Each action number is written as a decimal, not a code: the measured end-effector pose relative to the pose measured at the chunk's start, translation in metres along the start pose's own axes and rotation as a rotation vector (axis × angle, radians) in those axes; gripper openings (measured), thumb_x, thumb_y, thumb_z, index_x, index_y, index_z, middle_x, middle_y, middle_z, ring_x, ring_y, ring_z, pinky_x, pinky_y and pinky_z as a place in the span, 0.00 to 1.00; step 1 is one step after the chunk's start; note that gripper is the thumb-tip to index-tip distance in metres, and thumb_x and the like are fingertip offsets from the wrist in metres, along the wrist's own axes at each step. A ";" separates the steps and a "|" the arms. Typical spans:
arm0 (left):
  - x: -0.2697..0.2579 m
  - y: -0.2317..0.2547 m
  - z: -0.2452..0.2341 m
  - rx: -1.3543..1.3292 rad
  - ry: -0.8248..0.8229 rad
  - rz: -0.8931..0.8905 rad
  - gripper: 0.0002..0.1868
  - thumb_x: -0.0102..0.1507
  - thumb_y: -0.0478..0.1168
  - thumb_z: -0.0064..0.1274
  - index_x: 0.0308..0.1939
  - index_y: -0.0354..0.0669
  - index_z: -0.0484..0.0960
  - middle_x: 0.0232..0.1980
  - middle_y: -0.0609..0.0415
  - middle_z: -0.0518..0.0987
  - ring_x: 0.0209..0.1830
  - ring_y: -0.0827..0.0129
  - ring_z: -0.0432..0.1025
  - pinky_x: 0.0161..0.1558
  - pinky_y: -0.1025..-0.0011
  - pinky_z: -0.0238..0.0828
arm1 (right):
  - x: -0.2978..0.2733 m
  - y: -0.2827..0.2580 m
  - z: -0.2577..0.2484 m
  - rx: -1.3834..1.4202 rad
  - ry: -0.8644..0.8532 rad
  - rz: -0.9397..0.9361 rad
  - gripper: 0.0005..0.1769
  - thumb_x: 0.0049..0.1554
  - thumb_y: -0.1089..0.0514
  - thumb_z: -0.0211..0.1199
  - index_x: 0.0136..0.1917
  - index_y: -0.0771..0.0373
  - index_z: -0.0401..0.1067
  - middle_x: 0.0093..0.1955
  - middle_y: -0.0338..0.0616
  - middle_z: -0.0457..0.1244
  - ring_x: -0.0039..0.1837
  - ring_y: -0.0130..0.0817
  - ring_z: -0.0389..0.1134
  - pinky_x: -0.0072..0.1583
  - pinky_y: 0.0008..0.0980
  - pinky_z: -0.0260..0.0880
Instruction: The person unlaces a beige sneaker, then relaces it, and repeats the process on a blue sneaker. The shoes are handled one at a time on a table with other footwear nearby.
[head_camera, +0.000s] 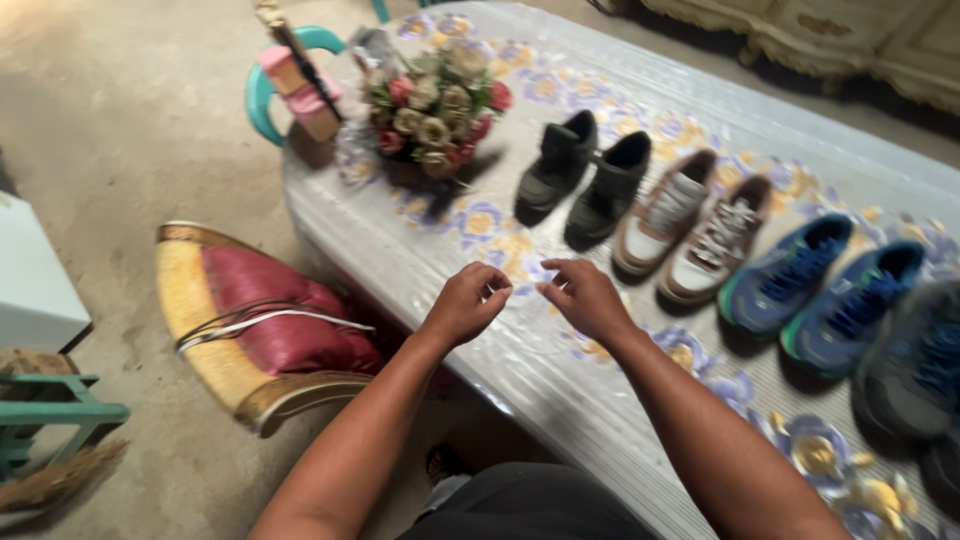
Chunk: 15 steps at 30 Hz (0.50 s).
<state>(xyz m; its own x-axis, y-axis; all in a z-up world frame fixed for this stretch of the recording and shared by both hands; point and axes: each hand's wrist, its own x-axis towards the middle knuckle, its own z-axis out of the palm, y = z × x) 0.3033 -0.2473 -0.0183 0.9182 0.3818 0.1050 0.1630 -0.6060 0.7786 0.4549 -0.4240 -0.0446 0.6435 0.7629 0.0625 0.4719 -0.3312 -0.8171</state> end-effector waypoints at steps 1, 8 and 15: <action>0.007 0.004 0.014 0.002 -0.021 0.018 0.07 0.62 0.40 0.58 0.41 0.41 0.84 0.40 0.52 0.80 0.35 0.66 0.77 0.39 0.69 0.75 | -0.002 0.013 -0.010 -0.005 0.032 -0.003 0.22 0.55 0.50 0.69 0.61 0.57 0.77 0.46 0.48 0.68 0.43 0.37 0.73 0.49 0.35 0.73; 0.048 0.025 0.100 0.016 -0.195 0.107 0.08 0.62 0.40 0.60 0.41 0.40 0.84 0.38 0.51 0.79 0.32 0.67 0.76 0.39 0.69 0.75 | -0.032 0.101 -0.077 -0.029 0.196 0.109 0.20 0.55 0.50 0.70 0.59 0.58 0.78 0.43 0.48 0.68 0.44 0.36 0.72 0.49 0.36 0.72; 0.089 0.045 0.165 -0.012 -0.358 0.036 0.10 0.61 0.42 0.60 0.42 0.40 0.84 0.42 0.50 0.80 0.33 0.65 0.77 0.39 0.67 0.76 | -0.037 0.179 -0.133 -0.143 0.386 0.130 0.19 0.55 0.51 0.71 0.58 0.57 0.79 0.46 0.48 0.67 0.45 0.40 0.70 0.50 0.38 0.72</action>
<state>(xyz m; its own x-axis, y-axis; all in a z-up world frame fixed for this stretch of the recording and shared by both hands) 0.4522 -0.3553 -0.0756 0.9919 0.0905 -0.0892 0.1259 -0.6055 0.7858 0.5961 -0.5852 -0.1163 0.8686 0.4549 0.1967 0.4336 -0.5052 -0.7462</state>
